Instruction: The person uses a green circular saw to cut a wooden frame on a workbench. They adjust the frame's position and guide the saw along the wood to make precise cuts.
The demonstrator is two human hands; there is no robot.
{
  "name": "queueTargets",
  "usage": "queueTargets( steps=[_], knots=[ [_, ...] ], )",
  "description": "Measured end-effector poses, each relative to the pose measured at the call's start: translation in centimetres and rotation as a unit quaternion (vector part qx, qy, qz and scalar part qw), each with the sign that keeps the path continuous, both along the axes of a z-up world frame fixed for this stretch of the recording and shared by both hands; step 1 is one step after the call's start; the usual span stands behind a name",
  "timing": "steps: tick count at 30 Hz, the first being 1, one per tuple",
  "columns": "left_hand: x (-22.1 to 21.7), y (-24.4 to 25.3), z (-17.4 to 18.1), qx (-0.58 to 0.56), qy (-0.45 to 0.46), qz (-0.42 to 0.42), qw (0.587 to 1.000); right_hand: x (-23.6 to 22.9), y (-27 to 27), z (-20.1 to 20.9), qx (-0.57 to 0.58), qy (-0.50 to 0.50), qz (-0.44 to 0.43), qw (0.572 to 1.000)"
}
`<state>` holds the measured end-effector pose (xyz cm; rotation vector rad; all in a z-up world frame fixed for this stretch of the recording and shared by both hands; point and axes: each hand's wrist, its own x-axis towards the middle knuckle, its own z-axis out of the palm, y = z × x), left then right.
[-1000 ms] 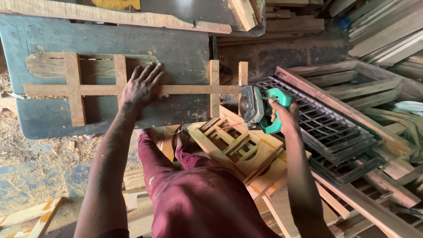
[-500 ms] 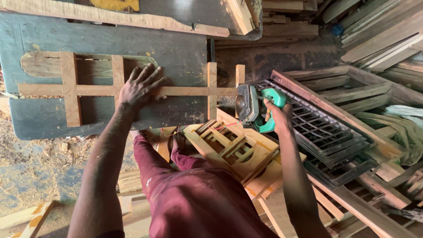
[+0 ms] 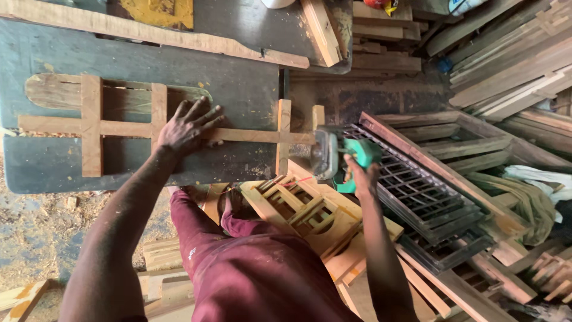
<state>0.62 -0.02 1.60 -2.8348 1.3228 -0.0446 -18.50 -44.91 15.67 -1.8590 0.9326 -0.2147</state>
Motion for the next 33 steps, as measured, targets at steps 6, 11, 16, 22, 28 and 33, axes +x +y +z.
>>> queueTargets(
  steps=[6, 11, 16, 22, 28, 33],
  knots=[
    [0.0, 0.4, 1.6, -0.002, 0.006, 0.016, 1.0, -0.8, -0.1, -1.7, 0.117, -0.076, -0.047, 0.989],
    [0.1, -0.1, 2.4, -0.115, 0.043, 0.009, 0.992, -1.2, -1.9, 1.6, 0.088, -0.064, -0.053, 0.993],
    [-0.2, -0.2, 2.5, 0.022, 0.034, 0.007, 0.999, -3.0, -2.7, 4.6, 0.077, -0.073, -0.055, 0.993],
    [-0.8, -4.3, -0.6, -0.05, -0.022, -0.018, 0.998, -5.7, -1.9, 8.0, 0.062, -0.092, -0.025, 0.994],
    [-0.8, -7.5, -1.0, -0.067, 0.035, -0.019, 0.997, -6.5, -0.9, 9.0, 0.066, -0.082, -0.04, 0.994],
    [0.3, -3.8, -0.2, -0.022, 0.024, 0.008, 0.999, -5.2, 0.0, 8.5, 0.031, -0.011, 0.001, 0.999]
  ],
)
